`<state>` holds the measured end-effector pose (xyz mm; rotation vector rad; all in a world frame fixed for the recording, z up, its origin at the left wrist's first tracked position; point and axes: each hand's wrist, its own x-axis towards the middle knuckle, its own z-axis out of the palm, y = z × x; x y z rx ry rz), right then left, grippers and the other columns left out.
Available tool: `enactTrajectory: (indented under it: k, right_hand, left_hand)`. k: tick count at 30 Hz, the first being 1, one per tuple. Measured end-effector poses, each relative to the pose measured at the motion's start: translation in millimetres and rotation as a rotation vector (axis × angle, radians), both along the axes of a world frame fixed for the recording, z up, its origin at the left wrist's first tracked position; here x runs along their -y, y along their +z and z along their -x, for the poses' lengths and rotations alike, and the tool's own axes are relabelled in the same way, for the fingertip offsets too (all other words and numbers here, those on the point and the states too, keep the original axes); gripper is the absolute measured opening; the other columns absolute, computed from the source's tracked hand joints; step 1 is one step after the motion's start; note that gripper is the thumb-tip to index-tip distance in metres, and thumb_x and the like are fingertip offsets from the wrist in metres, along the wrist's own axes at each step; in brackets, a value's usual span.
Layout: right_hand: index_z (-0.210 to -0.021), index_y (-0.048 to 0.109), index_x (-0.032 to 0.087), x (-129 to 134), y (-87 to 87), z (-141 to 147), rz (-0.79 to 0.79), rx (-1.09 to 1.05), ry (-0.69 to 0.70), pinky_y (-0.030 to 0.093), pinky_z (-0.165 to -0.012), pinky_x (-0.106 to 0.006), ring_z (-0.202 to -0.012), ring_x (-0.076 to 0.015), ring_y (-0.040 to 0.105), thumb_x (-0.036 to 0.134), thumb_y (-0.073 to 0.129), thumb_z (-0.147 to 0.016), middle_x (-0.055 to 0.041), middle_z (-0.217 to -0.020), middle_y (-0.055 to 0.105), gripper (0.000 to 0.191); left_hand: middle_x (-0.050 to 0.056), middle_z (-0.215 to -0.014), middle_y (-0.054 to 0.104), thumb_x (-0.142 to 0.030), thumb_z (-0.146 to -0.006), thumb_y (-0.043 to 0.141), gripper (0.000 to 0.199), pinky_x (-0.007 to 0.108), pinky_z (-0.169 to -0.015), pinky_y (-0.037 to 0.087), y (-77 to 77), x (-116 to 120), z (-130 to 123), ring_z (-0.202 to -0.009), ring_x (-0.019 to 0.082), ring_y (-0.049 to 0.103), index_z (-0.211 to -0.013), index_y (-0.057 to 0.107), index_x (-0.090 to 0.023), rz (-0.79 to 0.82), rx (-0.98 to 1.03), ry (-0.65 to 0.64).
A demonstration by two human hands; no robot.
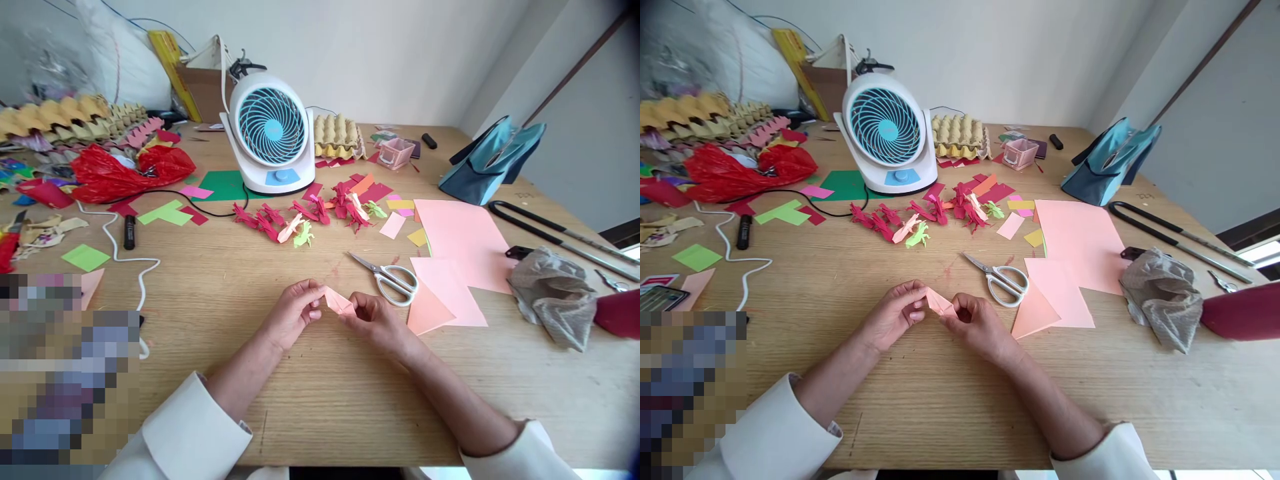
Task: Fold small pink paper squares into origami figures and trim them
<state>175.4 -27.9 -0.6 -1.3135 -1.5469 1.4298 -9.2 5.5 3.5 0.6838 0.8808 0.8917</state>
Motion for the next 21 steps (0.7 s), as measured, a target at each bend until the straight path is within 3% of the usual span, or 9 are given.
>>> enactTrajectory:
  k: [2,5,10,21]
  right_hand:
    - [-0.068,0.048,0.018,0,-1.2,0,0.004,-0.012,-0.006,0.021,-0.051,-0.024,-0.055,-0.0076,0.03,0.031,0.064,-0.081,0.0062,-0.06,0.04,0.025]
    - [-0.067,0.047,0.018,-1,-3.1,0,-0.001,-0.04,-0.03,0.02,-0.05,-0.024,-0.054,-0.0075,0.03,0.032,0.066,-0.079,0.0064,-0.06,0.039,0.027]
    - [-0.066,0.046,0.018,-2,-3.9,0,-0.019,-0.05,-0.076,0.02,-0.05,-0.023,-0.055,-0.0079,0.03,0.037,0.069,-0.078,0.006,-0.06,0.039,0.032]
    - [-0.073,0.052,0.018,-2,-3.0,-4,0.048,-0.078,0.018,0.025,-0.052,-0.024,-0.059,-0.0096,0.035,0.049,0.071,-0.076,0.0038,-0.065,0.045,0.037]
  left_hand:
    - [-0.004,-0.064,0.046,-0.04,-0.067,0.081,0.035,0.016,-0.047,0.028,-0.5,1,0,-0.059,0.006,0.038,-0.071,0.056,-0.015,-0.017,-0.007,-0.034]
    - [-0.003,-0.066,0.049,-0.048,-0.078,0.071,0.034,0.018,-0.049,0.032,-0.6,5,-2,-0.059,0.008,0.041,-0.077,0.059,-0.016,-0.184,-0.133,-0.095]
    - [-0.002,-0.068,0.054,-0.042,-0.075,0.074,0.033,0.021,-0.051,0.031,-1.0,10,-8,-0.058,0.008,0.042,-0.068,0.057,-0.015,-0.402,-0.375,-0.191]
    - [-0.001,-0.066,0.055,-0.041,-0.076,0.07,0.03,0.023,-0.058,0.035,-8.5,7,-7,-0.062,0.011,0.046,-0.069,0.06,-0.014,-0.508,-0.522,-0.158]
